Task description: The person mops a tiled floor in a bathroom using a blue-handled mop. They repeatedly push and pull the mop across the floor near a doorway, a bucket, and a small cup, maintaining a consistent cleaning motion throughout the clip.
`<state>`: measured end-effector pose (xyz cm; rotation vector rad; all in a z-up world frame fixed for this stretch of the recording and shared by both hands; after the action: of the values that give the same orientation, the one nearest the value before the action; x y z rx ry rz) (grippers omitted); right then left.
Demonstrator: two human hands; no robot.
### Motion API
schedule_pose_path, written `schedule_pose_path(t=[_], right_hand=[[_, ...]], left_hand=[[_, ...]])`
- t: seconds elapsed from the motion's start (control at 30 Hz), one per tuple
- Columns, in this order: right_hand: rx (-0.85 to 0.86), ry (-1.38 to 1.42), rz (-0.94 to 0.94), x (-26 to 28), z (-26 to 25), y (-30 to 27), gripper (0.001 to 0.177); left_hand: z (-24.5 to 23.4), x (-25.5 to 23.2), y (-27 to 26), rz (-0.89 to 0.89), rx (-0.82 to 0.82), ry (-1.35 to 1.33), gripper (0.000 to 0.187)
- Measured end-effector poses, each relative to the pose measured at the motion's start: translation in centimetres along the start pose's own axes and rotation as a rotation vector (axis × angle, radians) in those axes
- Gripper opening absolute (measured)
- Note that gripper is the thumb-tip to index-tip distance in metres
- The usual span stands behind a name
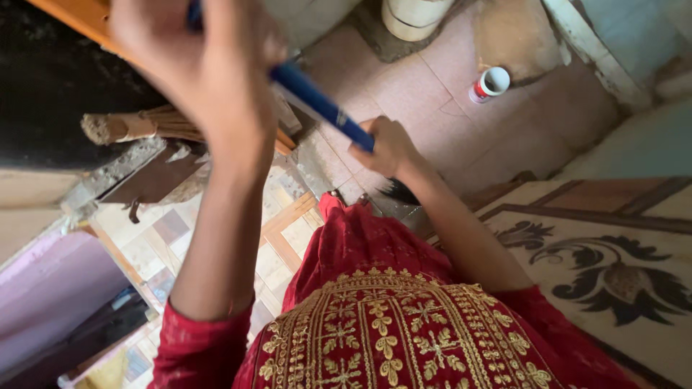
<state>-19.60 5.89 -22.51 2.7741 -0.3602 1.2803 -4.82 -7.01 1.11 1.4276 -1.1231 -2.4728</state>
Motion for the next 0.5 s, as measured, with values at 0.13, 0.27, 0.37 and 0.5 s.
schedule_pose_path(t=[0.13, 0.27, 0.37, 0.5], right_hand=[[0.004, -0.043, -0.061, 1.5, 0.6, -1.5, 0.024], [0.028, -0.080, -0.079, 3.2, 1.1, -1.4, 0.023], [0.103, -0.103, -0.005, 3.3, 2.1, -0.9, 0.023], [0.386, -0.110, 0.184, 2.4, 4.5, 0.0, 0.027]], left_hand=[[0.5, -3.5, -3.4, 0.043, -0.033, -0.098, 0.014], [-1.0, -4.2, -3.9, 0.041, -0.078, -0.108, 0.020], [-3.5, -2.6, -3.7, 0.041, -0.103, -0.055, 0.028], [-7.0, -1.2, -3.7, 0.070, -0.104, -0.019, 0.029]])
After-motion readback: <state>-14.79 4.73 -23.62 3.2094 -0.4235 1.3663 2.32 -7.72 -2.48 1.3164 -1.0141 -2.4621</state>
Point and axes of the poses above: each hand's wrist, its own y-axis towards the middle knuckle, its own z-axis out of the palm, x = y × z, the point moved 5 cm from there along y, towards the middle knuckle
